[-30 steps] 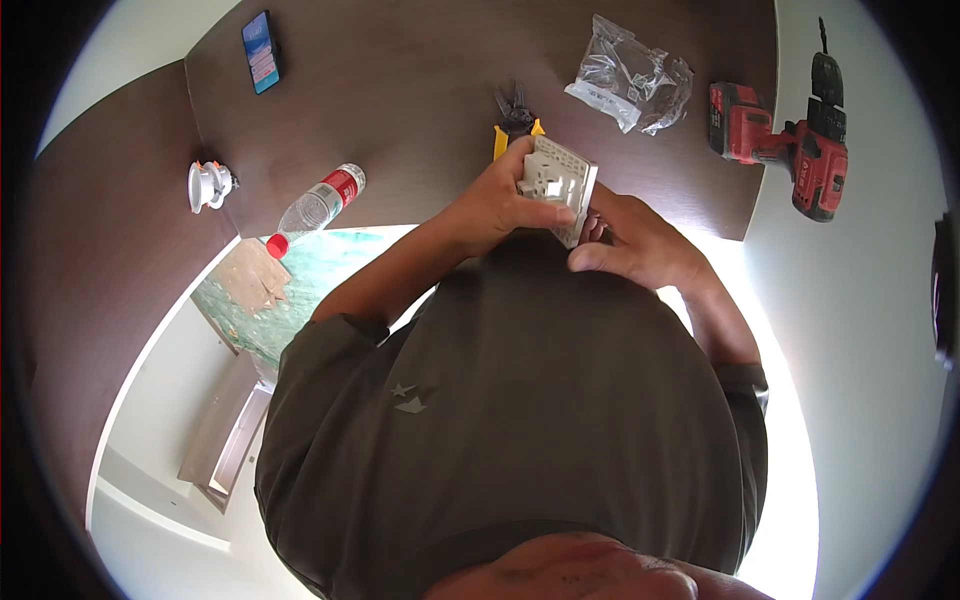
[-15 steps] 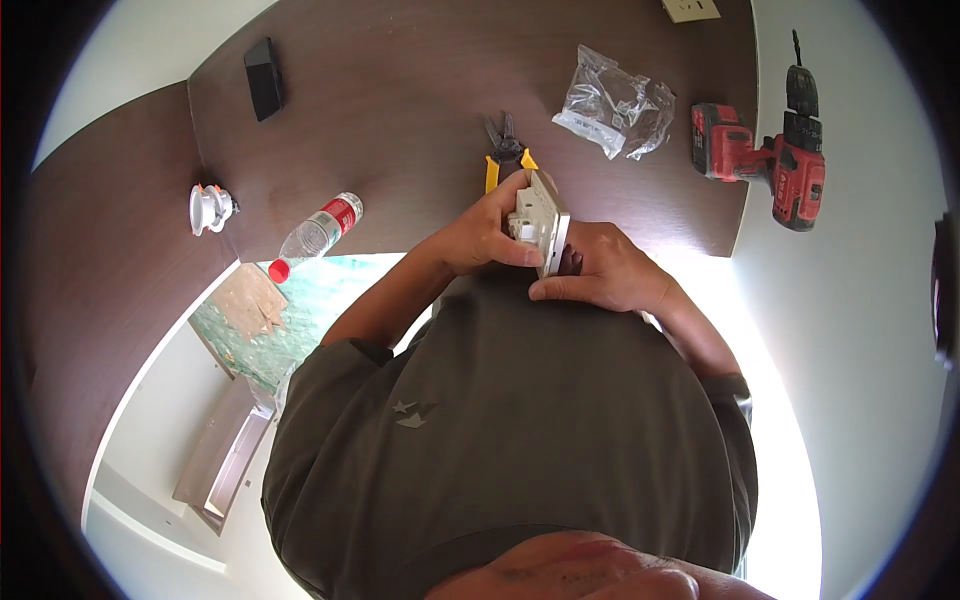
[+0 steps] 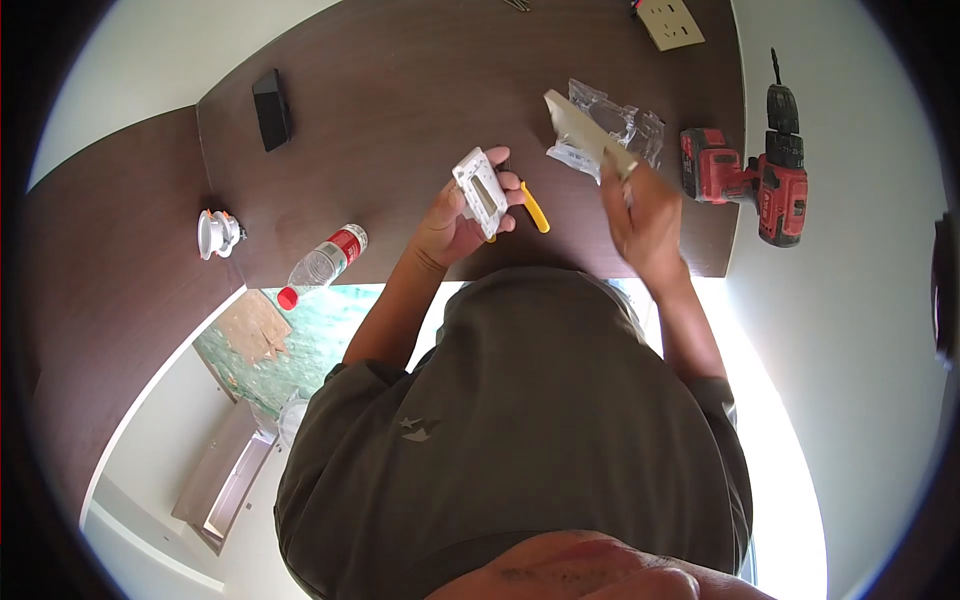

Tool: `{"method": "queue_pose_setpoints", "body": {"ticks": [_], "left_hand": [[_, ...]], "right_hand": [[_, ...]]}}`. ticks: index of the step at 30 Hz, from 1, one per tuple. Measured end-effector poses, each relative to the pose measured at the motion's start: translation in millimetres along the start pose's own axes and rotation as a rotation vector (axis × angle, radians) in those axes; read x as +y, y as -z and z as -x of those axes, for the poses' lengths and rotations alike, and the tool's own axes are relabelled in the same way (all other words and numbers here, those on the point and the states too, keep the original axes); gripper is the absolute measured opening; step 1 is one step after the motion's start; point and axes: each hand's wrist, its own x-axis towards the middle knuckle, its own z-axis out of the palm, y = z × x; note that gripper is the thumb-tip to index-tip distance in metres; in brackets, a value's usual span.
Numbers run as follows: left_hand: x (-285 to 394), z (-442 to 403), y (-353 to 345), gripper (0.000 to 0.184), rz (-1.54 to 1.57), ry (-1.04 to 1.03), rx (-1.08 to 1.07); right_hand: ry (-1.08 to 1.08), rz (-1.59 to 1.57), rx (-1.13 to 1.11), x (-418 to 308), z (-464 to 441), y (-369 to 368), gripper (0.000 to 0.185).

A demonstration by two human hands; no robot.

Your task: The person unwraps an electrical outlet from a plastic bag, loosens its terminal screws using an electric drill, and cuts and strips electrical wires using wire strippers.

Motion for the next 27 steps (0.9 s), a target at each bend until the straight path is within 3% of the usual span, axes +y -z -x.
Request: {"method": "queue_pose_setpoints", "body": {"ticks": [3, 6, 13, 17, 21, 23, 24, 26, 27], "left_hand": [[-2, 0, 6, 0.087, -0.008, -0.04, 0.034], [8, -1, -17, 0.077, 0.047, 0.017, 0.149], [0, -1, -20, 0.062, -0.139, -0.054, 0.224], [-5, -7, -19, 0.049, -0.167, -0.046, 0.288], [-4, -12, -17, 0.05, -0.257, -0.041, 0.315], [2, -16, -25, 0.047, -0.442, -0.017, 0.365], [6, -19, -29, 0.047, -0.443, -0.019, 0.367], [10, -22, -39, 0.047, -0.7, 0.096, 0.534], [13, -26, -46, 0.047, -0.699, 0.1, 0.535]], "right_hand": [[0.237, 0.255, 0.125, 43, -43, -18, 0.037], [0.116, 0.492, -0.005, 83, -78, -42, 0.042], [0.249, 0.756, 0.043, 140, -124, -84, 0.051], [0.218, 0.708, 0.018, 137, -125, -97, 0.058], [0.247, 0.835, -0.01, 110, -104, -78, 0.062], [0.252, 0.724, 0.245, 85, -85, -58, 0.057], [0.254, 0.722, 0.243, 73, -71, -51, 0.057], [-0.233, -0.185, 0.015, 53, -36, -40, 0.048], [-0.238, -0.185, 0.015, 51, -23, -37, 0.048]]}}
